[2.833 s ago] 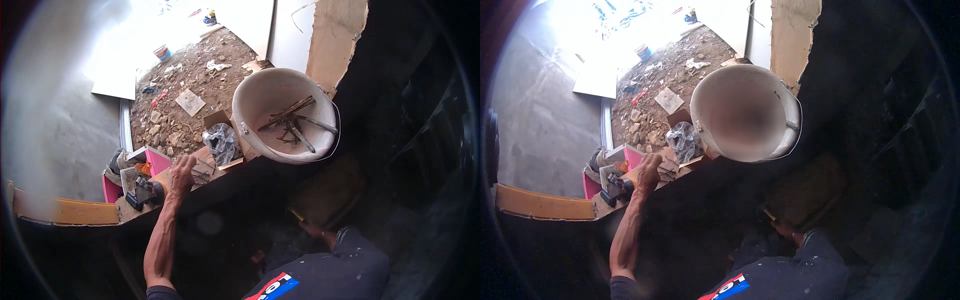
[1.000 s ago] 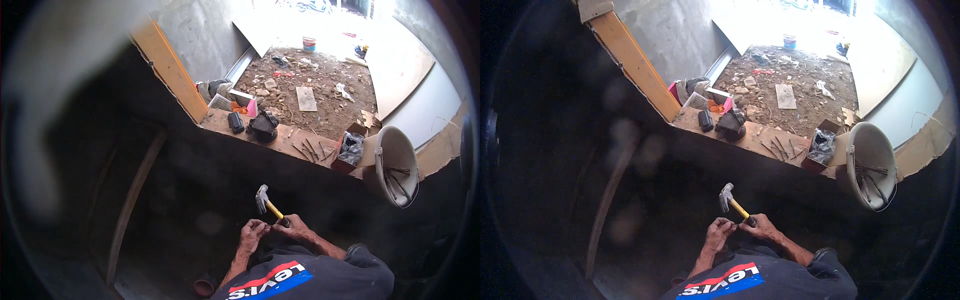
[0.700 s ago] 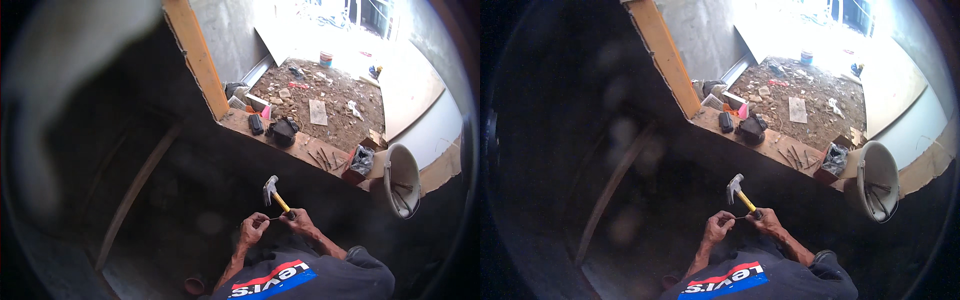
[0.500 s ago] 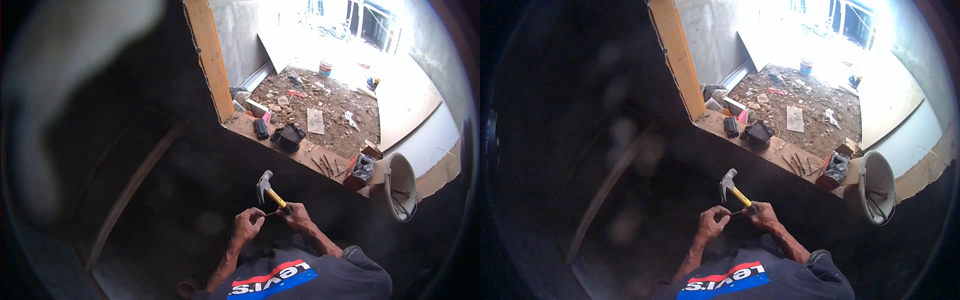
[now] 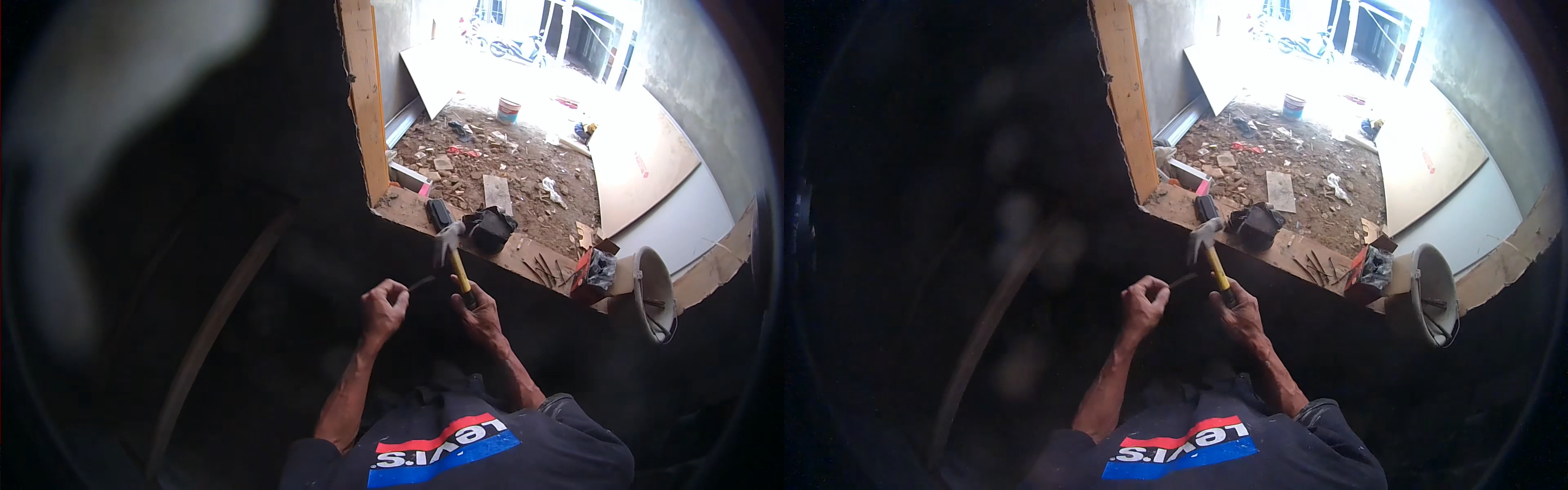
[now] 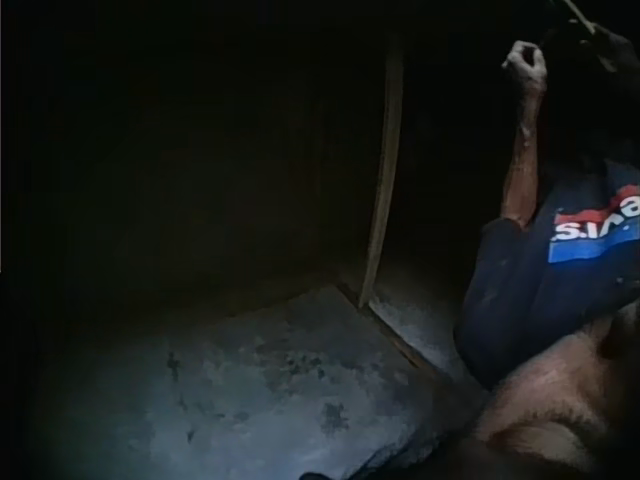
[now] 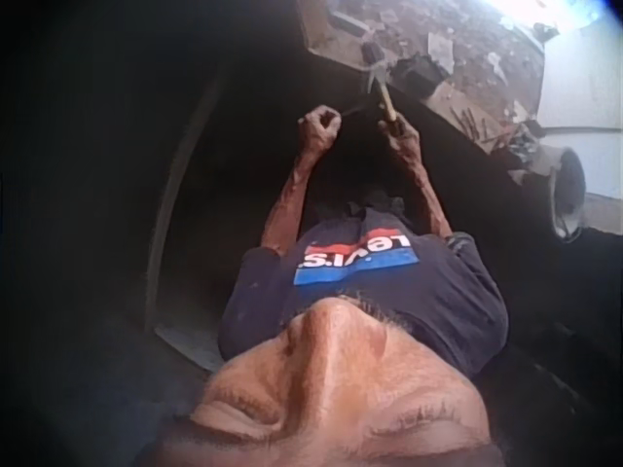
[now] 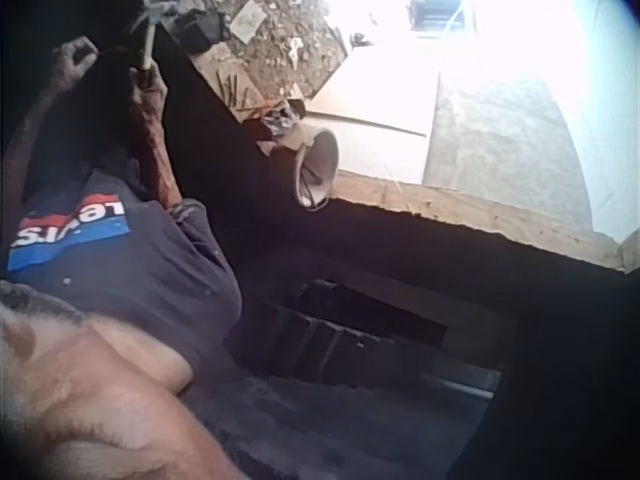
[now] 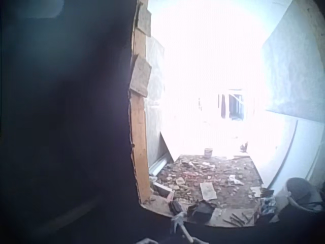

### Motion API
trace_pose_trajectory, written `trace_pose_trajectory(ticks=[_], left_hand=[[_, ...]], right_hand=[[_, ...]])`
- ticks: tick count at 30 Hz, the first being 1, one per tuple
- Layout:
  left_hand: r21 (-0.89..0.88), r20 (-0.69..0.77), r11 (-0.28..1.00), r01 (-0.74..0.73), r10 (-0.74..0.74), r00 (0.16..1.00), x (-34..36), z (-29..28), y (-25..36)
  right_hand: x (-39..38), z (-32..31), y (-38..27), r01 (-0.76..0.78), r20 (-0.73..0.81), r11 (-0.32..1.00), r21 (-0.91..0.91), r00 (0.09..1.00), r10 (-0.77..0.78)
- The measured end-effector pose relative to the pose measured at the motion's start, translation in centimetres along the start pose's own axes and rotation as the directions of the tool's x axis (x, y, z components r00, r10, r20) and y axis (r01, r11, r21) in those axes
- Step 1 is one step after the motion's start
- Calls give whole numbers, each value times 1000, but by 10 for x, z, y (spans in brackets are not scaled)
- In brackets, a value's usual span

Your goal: The person assembles a wooden structure by positioning two pieces of wood and securing them with a nail using a hammer.

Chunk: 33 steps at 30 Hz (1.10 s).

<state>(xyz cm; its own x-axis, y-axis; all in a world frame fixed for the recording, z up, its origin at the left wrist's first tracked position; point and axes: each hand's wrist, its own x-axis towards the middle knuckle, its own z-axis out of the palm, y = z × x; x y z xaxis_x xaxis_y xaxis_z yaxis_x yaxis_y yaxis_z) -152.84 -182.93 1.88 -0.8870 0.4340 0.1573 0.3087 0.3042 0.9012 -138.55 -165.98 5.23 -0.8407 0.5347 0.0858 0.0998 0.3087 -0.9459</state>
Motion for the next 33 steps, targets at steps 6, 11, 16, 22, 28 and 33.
trace_pose_trajectory(ticks=[6,11,16,22,28,33], left_hand=[[31,-141,996,-83,87,986,100,5,-27],[35,-182,989,-143,147,972,159,42,-34],[58,-216,985,-165,174,961,197,71,-56],[137,-234,977,-162,190,954,218,90,-70],[132,-201,976,-172,196,960,219,97,-66],[174,-232,966,-190,228,946,215,91,-63]], right_hand=[[-3,-4,7,-53,-24,936,349,998,66],[-3,-22,26,-101,-29,938,331,993,117],[6,-40,22,-117,-58,975,187,990,130],[31,-45,24,-57,-27,991,118,998,61],[75,-24,6,-129,-81,991,30,988,131],[109,-11,-8,-93,-53,980,-175,995,85]])
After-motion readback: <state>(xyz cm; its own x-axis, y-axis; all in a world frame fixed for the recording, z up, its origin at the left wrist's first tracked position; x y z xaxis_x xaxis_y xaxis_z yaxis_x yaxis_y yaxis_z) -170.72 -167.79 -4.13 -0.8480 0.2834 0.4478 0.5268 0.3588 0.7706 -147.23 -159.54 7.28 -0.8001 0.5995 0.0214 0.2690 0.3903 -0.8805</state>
